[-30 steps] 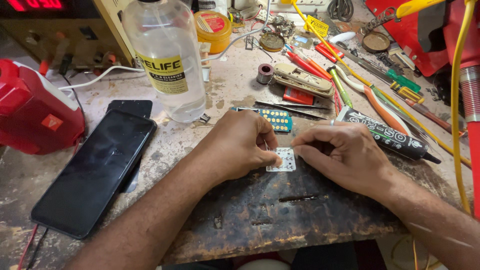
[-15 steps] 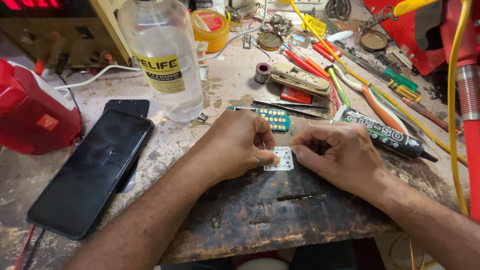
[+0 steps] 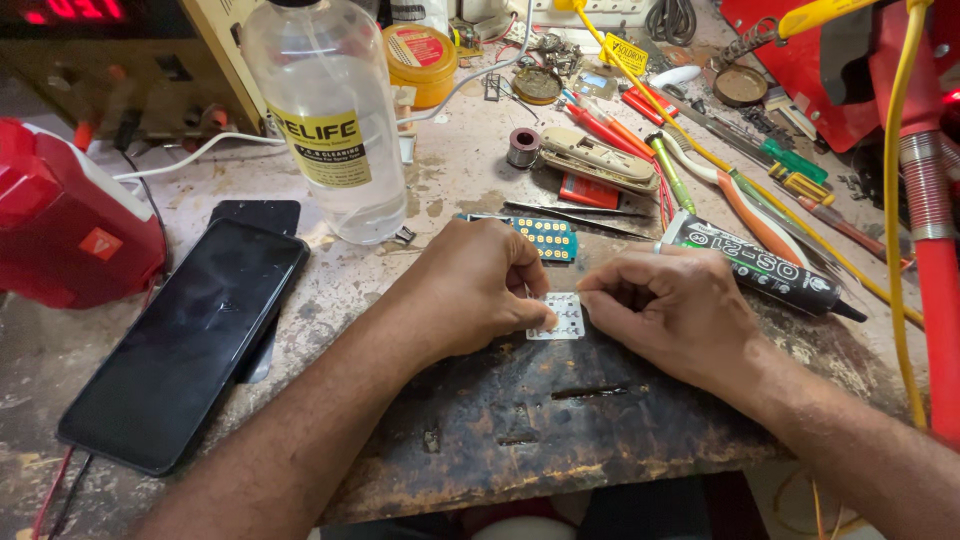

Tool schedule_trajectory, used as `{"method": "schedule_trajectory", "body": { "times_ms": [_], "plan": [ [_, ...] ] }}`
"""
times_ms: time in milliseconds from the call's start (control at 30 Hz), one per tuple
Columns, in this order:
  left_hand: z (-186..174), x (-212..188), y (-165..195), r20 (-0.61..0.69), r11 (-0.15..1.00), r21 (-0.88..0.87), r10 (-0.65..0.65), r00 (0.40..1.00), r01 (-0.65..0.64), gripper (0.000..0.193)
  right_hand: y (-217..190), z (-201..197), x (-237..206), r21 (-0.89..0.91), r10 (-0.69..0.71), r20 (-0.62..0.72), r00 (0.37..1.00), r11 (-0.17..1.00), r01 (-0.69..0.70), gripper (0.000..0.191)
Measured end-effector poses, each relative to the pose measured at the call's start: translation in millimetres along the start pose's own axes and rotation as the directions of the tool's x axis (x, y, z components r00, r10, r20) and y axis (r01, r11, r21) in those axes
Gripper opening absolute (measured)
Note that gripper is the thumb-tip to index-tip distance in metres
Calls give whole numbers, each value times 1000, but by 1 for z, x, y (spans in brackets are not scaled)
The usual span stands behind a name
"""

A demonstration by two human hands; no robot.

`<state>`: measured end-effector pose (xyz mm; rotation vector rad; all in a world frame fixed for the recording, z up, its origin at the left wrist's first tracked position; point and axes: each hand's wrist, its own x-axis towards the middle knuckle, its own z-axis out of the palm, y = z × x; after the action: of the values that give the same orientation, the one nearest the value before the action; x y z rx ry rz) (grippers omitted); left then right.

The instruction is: The person applies flux to a small circuit board, uses a hot air gun to heat the solder points, and then attaches a keypad membrane to the board. The person handles the board and keypad throughout the process.

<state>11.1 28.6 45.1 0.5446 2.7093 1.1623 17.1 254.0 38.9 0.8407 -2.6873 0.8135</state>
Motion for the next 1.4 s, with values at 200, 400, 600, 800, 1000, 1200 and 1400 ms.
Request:
{"method": "schedule_trajectory", "body": {
  "times_ms": [200, 400, 600, 800, 1000, 1200, 1400],
  "plan": [
    [-1, -1, 1, -3, 1000, -16, 1, 1000, -1, 27, 0, -1, 1, 19, 4, 68, 998, 1000, -5, 12],
    [-1, 0, 3, 9, 1000, -9, -29, 1000, 29, 25, 2, -3, 3, 67, 1, 69, 998, 998, -5, 12],
    [-2, 0, 1, 4, 1000, -18, -11, 1000, 11, 25, 3, -3, 2, 75, -6, 93, 996, 997, -1, 12],
    [-1, 1, -2, 4, 999, -37, -16, 1000, 16, 25, 2, -3, 3, 75, 33, 101, 994, 996, -41, 12],
    [-1, 1, -1, 3, 1000, -9, -2, 1000, 2, 26, 3, 0, 3, 84, -68, 65, 996, 994, 63, 12],
    [-2, 0, 3, 17, 1000, -14, -26, 1000, 26, 25, 2, -1, 4, 94, -4, 119, 993, 996, -7, 13],
    [-3, -1, 4, 17, 999, -23, -27, 999, 27, 25, 1, -1, 4, 76, 6, 120, 993, 997, -15, 13]
  ]
}}
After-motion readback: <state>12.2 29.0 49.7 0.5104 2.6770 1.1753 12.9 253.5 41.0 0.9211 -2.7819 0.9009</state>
